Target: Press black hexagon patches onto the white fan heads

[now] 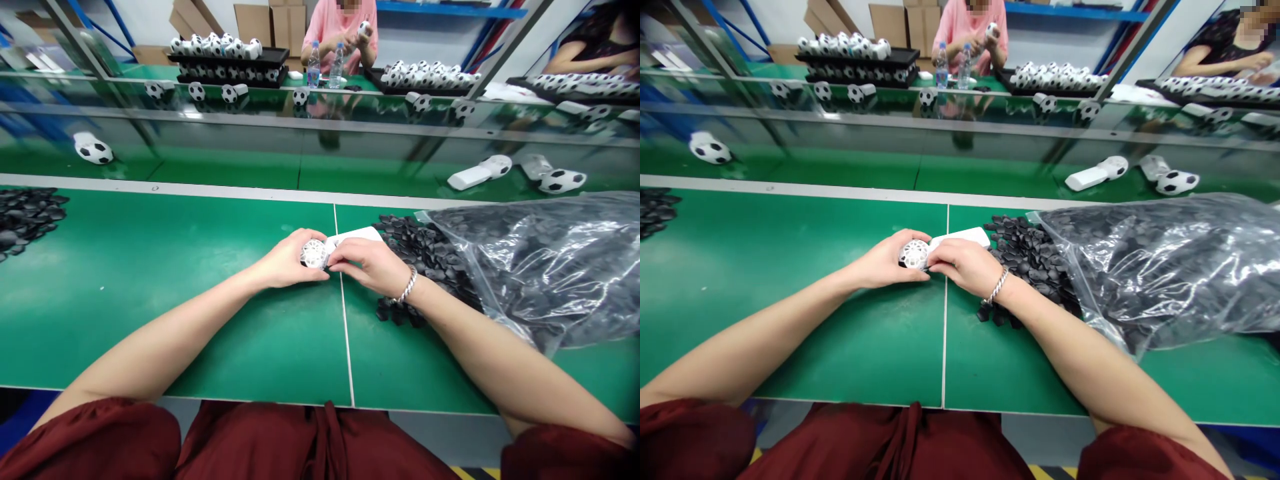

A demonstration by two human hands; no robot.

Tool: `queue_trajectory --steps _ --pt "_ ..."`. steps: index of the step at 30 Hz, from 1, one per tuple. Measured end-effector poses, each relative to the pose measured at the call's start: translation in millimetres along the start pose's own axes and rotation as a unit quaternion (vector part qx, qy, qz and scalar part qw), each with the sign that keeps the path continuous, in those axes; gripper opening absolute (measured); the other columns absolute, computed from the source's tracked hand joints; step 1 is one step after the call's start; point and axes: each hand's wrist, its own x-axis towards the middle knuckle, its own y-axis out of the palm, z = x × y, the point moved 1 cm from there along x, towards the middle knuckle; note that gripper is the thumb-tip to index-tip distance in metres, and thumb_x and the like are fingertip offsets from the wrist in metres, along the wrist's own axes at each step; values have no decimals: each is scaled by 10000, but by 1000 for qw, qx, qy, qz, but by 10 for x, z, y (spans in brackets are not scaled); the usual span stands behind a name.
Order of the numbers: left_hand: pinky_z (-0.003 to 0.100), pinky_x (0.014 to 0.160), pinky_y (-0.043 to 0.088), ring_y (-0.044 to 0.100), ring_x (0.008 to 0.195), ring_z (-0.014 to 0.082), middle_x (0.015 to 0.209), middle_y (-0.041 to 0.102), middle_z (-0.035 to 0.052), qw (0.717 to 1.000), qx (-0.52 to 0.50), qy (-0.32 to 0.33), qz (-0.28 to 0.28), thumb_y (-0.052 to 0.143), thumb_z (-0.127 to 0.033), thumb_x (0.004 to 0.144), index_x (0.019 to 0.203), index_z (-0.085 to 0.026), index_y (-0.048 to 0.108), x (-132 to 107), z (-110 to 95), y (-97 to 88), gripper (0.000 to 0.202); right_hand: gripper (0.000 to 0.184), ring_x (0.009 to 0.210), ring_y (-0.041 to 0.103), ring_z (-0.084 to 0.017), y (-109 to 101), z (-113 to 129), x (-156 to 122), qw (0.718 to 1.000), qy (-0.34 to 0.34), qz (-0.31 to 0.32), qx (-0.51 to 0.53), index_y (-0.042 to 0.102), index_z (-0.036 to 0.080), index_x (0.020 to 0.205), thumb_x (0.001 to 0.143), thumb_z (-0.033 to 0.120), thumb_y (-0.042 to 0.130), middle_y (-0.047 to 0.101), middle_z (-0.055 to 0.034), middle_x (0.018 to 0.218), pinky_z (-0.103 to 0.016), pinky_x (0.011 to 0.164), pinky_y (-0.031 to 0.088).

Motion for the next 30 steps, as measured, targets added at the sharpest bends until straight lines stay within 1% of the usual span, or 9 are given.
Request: queue_trajectory --steps 3,5,10,17,24,30 --pt "379 872 411 515 996 236 1084 531 71 1000 1 10 -2 710 -377 594 1106 -171 491 0 6 8 594 83 777 588 -159 35 12 18 1000 -12 -13 -3 615 184 810 818 205 535 663 -42 807 -298 724 462" --pt "375 878 408 513 1002 235 1085 530 70 1000 0 12 -3 705 -371 600 1104 -169 493 -4 6 3 583 72 778 590 -160 53 16 28 1000 -9 -23 -6 612 184 804 811 202 543 663 -42 805 -301 726 460" --pt "361 891 404 508 1009 222 1091 523 65 1000 0 14 -6 672 -324 628 1108 -170 492 -19 -5 5 536 51 668 563 -131 75 19 43 999 6 -48 3 588 164 751 785 203 587 638 -25 721 -254 633 444" --pt "360 898 403 506 1014 221 1097 520 63 1000 -1 12 -9 640 -279 632 1103 -172 491 -16 -8 15 506 100 653 533 -130 94 -9 56 999 16 -46 16 571 172 735 795 251 577 612 -21 701 -253 622 424" --pt "357 875 418 517 969 215 1034 523 52 1000 3 17 -26 623 -258 624 1063 -182 511 -17 -17 29 460 169 647 527 -129 98 -32 60 995 74 -36 47 559 172 740 805 328 559 596 -23 702 -256 619 414" --pt "339 855 422 519 949 203 1006 523 44 999 -2 17 -33 611 -236 625 1042 -176 520 -14 -13 39 431 185 622 524 -118 116 -38 68 991 103 -44 68 542 171 731 776 344 592 588 -14 698 -248 604 415"
